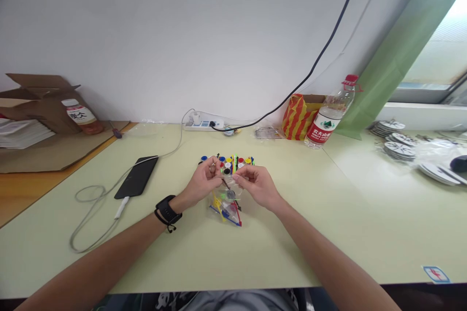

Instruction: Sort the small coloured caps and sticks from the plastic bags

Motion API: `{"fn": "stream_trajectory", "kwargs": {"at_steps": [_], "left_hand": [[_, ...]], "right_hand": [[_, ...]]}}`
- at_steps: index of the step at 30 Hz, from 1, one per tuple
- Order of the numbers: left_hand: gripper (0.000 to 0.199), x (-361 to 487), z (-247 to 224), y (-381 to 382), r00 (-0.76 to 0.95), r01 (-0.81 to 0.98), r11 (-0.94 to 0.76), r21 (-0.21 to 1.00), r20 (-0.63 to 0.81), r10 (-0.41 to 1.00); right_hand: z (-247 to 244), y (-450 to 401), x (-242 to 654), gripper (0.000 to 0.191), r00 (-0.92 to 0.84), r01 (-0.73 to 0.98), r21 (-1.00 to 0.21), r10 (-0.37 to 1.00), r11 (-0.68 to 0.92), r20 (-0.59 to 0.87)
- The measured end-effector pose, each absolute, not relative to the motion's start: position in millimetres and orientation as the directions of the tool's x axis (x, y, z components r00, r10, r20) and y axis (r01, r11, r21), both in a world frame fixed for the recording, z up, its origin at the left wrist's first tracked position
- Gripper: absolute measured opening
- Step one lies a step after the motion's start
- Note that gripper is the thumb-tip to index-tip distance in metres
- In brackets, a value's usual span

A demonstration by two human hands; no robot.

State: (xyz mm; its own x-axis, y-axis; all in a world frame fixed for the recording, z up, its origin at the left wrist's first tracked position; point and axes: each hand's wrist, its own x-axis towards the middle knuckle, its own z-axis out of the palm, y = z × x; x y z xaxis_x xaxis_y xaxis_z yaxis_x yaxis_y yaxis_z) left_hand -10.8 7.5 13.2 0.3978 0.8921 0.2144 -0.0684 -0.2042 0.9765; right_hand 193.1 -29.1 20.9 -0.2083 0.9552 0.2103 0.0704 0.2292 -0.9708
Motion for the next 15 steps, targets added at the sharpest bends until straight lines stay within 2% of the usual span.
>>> {"fn": "stream_trajectory", "kwargs": {"at_steps": [5,7,10,15], "left_hand": [[0.02,-12.1,13.0,9.6,0.495,-0.129,-0.208,0.97,0.244,0.834],[0.016,-13.4,11.5,13.6,0.5,-0.074,-0.259,0.963,0.261,0.826],[0.021,-18.5,7.7,22.4,0.498,0.022,-0.315,0.949,0.263,0.826],[0.026,-30.2,6.9,32.8,0.524,0.068,-0.306,0.949,0.227,0.821]], "right_hand": [[18.7,-26.2,194.1,0.032,-0.191,0.126,-0.964,0.959,0.234,0.208],[17.9,-24.5,196.1,0.032,-0.178,0.14,-0.959,0.959,0.245,0.219],[16.4,-21.2,201.0,0.031,-0.179,0.154,-0.953,0.956,0.26,0.231],[10.3,-14.0,210.8,0.032,-0.228,0.106,-0.961,0.947,0.255,0.226]]}}
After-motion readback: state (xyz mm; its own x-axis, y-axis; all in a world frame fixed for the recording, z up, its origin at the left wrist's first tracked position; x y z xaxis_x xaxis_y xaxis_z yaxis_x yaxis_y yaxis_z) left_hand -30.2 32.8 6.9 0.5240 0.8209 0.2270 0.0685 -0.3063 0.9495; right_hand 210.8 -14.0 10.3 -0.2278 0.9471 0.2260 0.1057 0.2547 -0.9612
